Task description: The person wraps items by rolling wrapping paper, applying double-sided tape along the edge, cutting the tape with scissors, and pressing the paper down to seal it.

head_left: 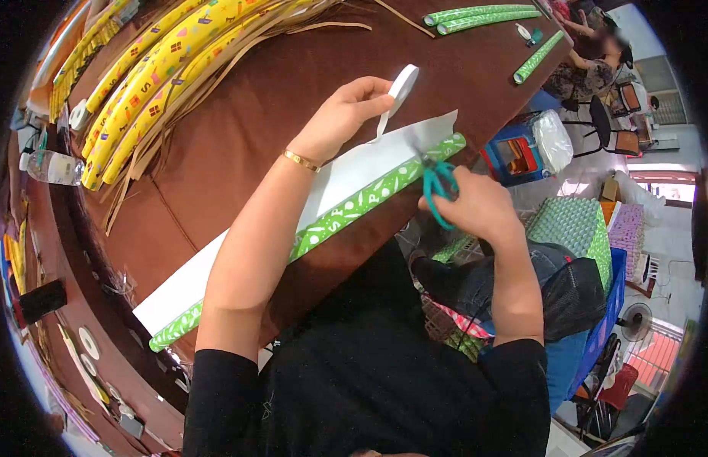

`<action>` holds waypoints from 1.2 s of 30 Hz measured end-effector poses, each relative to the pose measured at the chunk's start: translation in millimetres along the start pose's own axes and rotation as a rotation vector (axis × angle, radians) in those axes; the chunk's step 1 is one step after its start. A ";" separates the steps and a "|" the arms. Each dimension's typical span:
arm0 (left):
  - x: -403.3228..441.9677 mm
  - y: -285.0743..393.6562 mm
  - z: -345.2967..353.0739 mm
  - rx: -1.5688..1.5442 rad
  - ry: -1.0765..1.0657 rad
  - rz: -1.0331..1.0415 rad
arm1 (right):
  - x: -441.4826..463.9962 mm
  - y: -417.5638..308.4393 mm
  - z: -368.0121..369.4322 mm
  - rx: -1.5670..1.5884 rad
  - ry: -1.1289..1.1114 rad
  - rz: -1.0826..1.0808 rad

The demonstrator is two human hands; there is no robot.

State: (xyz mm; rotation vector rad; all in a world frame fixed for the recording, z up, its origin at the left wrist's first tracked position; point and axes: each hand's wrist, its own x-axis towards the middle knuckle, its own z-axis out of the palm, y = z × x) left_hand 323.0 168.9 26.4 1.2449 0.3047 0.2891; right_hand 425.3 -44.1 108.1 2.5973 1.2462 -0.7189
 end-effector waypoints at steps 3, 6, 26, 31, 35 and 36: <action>1.7 -5.3 -4.2 -0.037 0.066 0.024 | 14.9 1.0 -5.1 0.083 0.113 0.236; 1.6 -2.1 -5.1 -0.069 0.037 0.032 | 23.8 0.5 -2.5 0.074 0.133 0.245; 1.5 2.1 7.6 0.215 -0.300 0.122 | -4.1 -15.2 2.3 0.000 -0.086 -0.053; 4.1 -2.0 7.3 0.160 -0.347 0.102 | 3.9 -18.4 -1.7 -0.026 -0.087 -0.060; 4.5 -2.1 8.2 0.125 -0.347 0.132 | 11.4 -20.1 -5.7 -0.055 -0.124 -0.102; 4.2 -2.3 8.1 0.116 -0.322 0.132 | 12.4 -21.0 -6.1 -0.056 -0.121 -0.107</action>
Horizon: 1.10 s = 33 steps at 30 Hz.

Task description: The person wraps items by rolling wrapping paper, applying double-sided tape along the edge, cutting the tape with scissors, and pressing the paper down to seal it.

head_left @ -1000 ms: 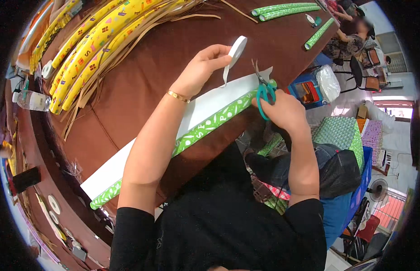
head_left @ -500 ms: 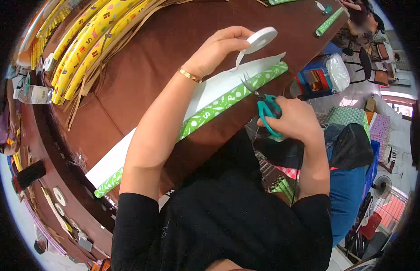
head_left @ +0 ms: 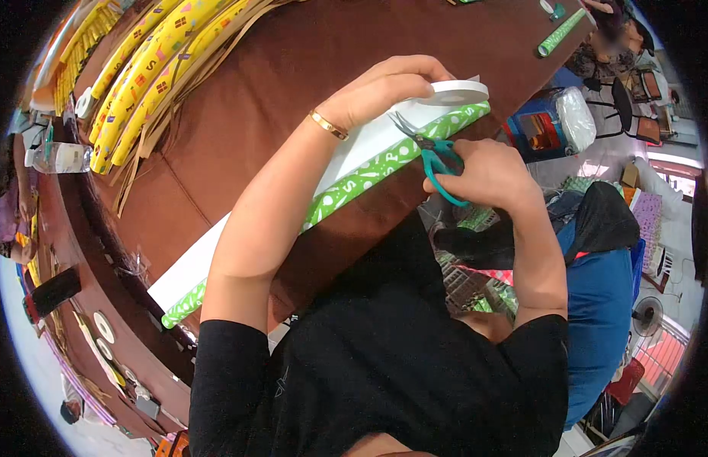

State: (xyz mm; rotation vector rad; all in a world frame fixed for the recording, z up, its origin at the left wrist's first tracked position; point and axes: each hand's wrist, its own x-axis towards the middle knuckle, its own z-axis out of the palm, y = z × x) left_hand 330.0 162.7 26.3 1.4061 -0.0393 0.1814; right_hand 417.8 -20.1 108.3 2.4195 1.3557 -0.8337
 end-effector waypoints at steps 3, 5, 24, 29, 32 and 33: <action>-1.5 -0.2 -2.6 -0.003 -0.022 -0.029 | 2.6 -1.4 2.6 -0.028 0.039 -0.026; -1.7 -0.7 -1.1 -0.025 0.000 -0.034 | 3.8 -3.6 1.9 -0.029 0.038 -0.024; 1.8 11.1 -16.6 -0.507 0.400 0.159 | 14.7 3.2 -0.3 0.009 0.036 0.006; -9.3 44.3 -19.7 -0.618 0.528 0.203 | 25.3 9.1 -13.4 0.050 0.280 0.051; -16.0 55.3 -21.7 -0.741 0.555 0.181 | 49.5 -10.9 -31.9 0.041 0.386 0.021; -19.8 55.0 -24.7 -0.745 0.551 0.187 | 61.5 -20.4 -36.5 0.042 0.383 0.008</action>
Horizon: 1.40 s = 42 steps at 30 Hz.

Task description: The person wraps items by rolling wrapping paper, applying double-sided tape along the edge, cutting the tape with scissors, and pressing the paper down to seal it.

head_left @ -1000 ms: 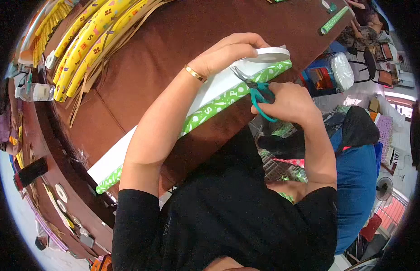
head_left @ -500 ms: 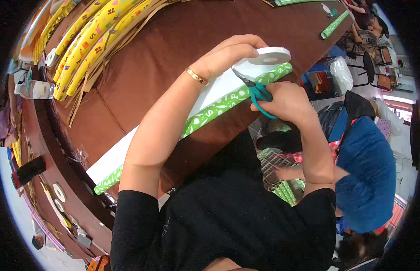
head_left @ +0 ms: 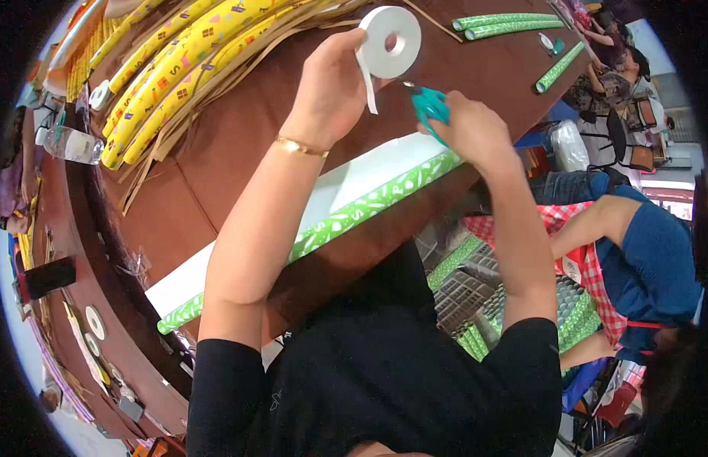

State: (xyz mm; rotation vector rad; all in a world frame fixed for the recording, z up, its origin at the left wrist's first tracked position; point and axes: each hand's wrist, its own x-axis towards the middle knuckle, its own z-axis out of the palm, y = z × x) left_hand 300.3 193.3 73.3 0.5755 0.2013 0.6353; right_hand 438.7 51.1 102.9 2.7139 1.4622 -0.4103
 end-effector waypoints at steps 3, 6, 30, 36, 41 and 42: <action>-18.9 16.8 11.3 -0.009 0.041 -0.002 | 43.1 -21.5 25.1 0.019 0.104 -0.107; -30.8 27.4 -10.6 -0.006 -0.067 -0.015 | 78.7 -55.0 56.6 0.053 0.149 -0.149; -96.6 -41.3 20.1 1.267 -0.354 0.193 | -48.8 44.3 3.9 0.831 -0.328 -0.645; -88.8 -70.3 21.2 1.244 -0.588 0.094 | -74.1 76.1 19.4 0.764 -0.426 -0.440; -70.9 -80.3 17.3 1.244 -0.666 -0.010 | -73.8 88.2 32.4 0.805 -0.388 -0.440; -68.7 -82.2 18.9 1.257 -0.677 -0.022 | -75.1 91.1 34.2 0.815 -0.366 -0.435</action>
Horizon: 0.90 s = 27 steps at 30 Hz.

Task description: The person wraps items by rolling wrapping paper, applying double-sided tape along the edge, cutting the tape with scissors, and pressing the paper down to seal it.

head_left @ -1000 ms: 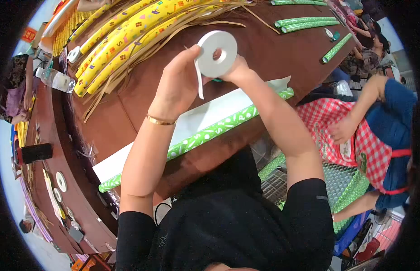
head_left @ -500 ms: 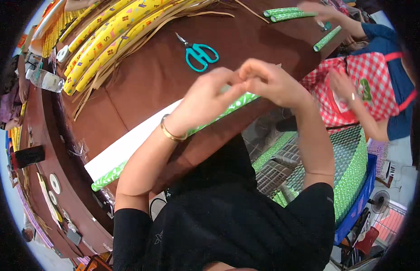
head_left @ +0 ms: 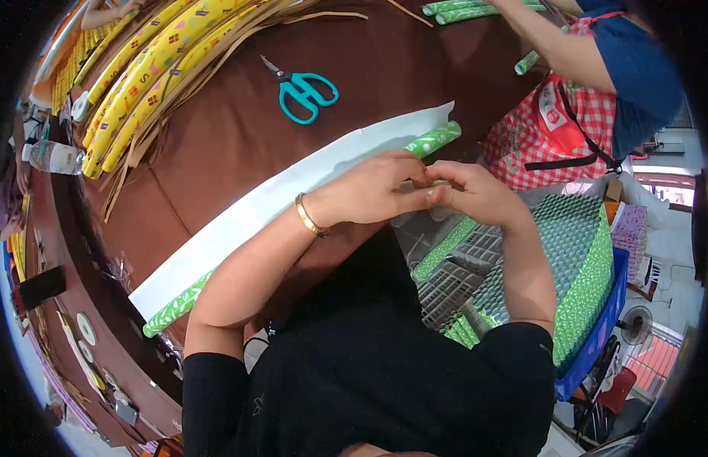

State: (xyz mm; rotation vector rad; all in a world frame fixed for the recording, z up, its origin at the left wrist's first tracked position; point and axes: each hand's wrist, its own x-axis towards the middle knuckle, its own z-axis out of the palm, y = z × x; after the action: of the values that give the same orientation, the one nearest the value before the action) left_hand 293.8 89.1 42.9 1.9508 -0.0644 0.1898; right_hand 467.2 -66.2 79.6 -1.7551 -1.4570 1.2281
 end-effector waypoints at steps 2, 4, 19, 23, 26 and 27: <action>5.3 -1.4 -2.8 -0.027 0.007 -0.031 | -1.5 4.3 -4.6 0.007 0.020 -0.001; 11.5 -5.8 -3.6 -0.050 0.016 -0.062 | -8.0 8.9 -15.4 0.073 -0.043 0.244; -4.7 -12.6 25.7 0.874 0.235 -0.217 | 11.1 36.6 -44.5 0.611 0.198 0.049; -21.4 -7.1 21.0 0.898 0.216 -0.262 | 34.9 26.0 -47.5 0.289 0.187 0.083; -26.4 -7.7 20.0 0.877 0.239 -0.304 | 55.2 22.9 -50.7 0.025 0.103 0.043; -27.5 -8.5 19.9 0.853 0.243 -0.302 | 61.3 20.5 -48.9 0.028 0.096 0.045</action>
State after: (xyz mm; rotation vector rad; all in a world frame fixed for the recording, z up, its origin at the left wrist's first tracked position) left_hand 269.9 72.7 23.3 2.7267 0.5516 0.2804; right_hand 519.9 -6.4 65.1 -1.8121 -1.3459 1.1642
